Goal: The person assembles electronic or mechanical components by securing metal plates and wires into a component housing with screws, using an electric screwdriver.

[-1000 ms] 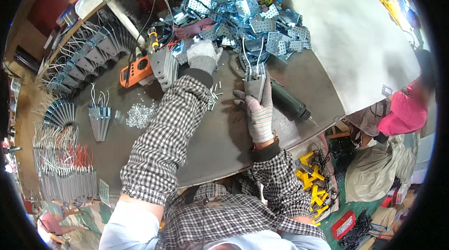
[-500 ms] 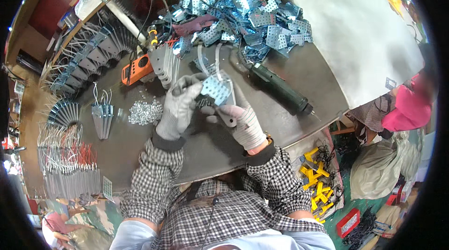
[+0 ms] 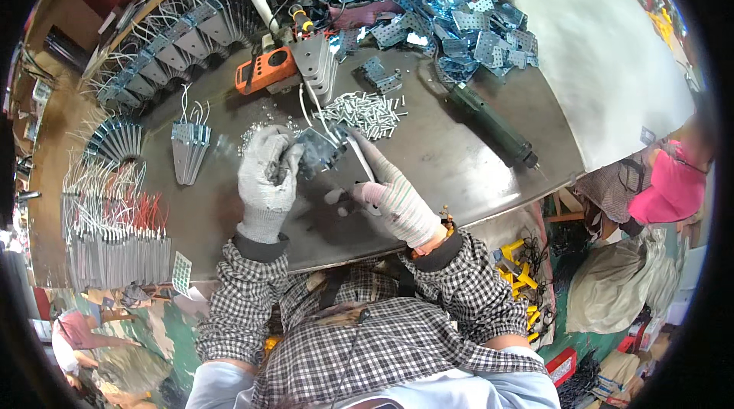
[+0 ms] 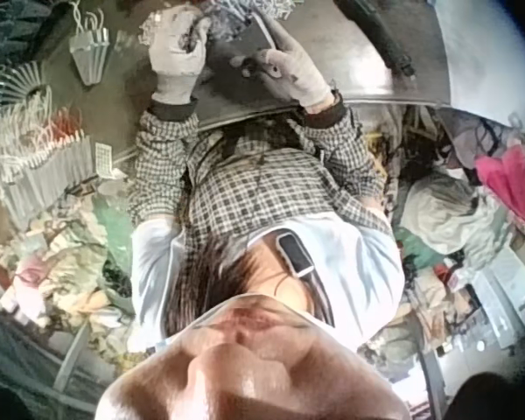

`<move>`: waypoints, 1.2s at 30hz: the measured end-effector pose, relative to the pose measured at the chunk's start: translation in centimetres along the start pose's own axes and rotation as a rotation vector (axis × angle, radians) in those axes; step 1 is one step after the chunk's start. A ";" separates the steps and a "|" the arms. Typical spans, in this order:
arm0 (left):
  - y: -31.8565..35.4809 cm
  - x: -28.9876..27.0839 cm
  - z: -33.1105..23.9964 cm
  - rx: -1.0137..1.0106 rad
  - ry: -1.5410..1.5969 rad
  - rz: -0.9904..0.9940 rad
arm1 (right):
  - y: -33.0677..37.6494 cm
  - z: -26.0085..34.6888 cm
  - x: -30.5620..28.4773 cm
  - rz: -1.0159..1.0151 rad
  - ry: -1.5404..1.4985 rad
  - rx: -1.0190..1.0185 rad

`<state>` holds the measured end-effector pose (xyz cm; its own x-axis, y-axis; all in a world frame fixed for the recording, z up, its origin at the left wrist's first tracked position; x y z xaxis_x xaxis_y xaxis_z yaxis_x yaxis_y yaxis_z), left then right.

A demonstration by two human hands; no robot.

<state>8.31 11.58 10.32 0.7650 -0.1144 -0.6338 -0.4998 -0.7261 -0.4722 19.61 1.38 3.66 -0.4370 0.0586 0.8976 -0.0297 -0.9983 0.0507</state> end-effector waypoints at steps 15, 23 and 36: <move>2.7 1.5 5.0 -0.128 -0.048 -0.022 | -0.3 -2.4 1.5 -0.057 0.221 0.045; 4.5 6.8 8.5 -0.545 0.664 -0.109 | -0.5 -2.8 -0.4 -0.140 1.042 -0.339; 3.5 6.5 10.1 -0.521 0.530 0.094 | -0.7 -5.5 -0.9 -0.257 1.387 -0.470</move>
<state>7.45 15.11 -1.68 0.8875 -0.4075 -0.2150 -0.4166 -0.9091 0.0037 15.11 2.07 0.41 -0.8544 0.4557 -0.2497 -0.3992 -0.8832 -0.2460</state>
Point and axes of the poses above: each hand's wrist, its own y-axis away from the middle knuckle, its own x-axis out of the palm, z = x × y, the point moved 9 cm from there along -y, towards the middle knuckle, and after that the axes turned 14 degrees about -y, right-handed, at the moved point
